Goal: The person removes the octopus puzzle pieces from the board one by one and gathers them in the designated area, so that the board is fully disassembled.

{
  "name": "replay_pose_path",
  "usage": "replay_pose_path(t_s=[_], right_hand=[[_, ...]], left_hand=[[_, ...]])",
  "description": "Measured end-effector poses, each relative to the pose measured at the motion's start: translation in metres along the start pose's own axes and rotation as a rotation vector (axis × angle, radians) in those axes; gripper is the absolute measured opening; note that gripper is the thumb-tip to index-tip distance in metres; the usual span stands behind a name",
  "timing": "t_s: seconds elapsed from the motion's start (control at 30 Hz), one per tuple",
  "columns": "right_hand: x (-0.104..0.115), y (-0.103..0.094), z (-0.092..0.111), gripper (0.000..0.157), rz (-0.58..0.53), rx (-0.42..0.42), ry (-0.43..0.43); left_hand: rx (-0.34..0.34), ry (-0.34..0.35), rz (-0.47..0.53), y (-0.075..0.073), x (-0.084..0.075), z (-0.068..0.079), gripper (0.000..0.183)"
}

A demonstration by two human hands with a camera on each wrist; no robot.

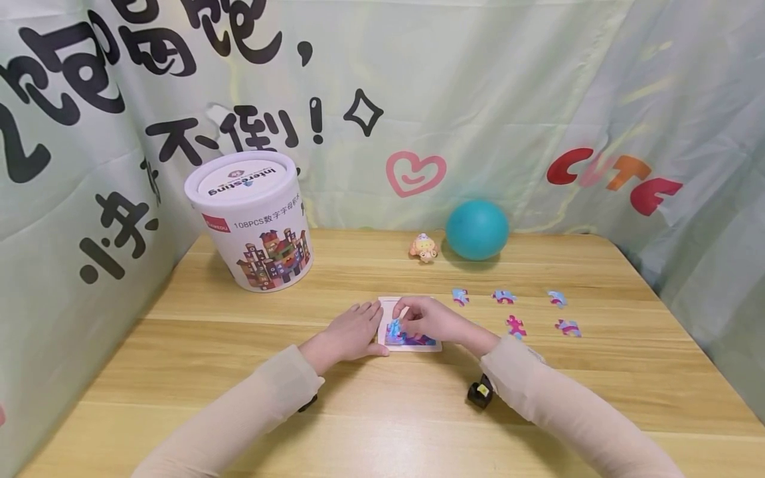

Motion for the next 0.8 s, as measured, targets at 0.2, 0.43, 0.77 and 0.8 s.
replay_pose_path(t_s=[0.2,0.43,0.77,0.8], right_hand=[[-0.003,-0.013,0.022,0.01,-0.02,0.001,0.063],[-0.014,-0.026,0.058,0.011,-0.054,0.022,0.115],[-0.036,-0.039,0.099,0.01,-0.05,0.056,0.147],[-0.037,-0.039,0.102,0.01,-0.056,0.062,0.15]], left_hand=[[-0.003,-0.002,0.012,0.001,0.0,0.001,0.083],[0.0,-0.001,0.016,0.001,0.001,0.002,0.082],[0.001,0.005,0.015,-0.001,0.0,0.002,0.082],[0.001,0.005,0.014,-0.001,0.0,0.002,0.082]])
Point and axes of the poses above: each hand's wrist, its own z-axis away from the middle knuckle, its own y-axis out of the palm, x = y × z, the point moved 4 cm from there along -z, towards the middle knuckle, and after that the axes turned 11 degrees about z, right-handed, at the moved point
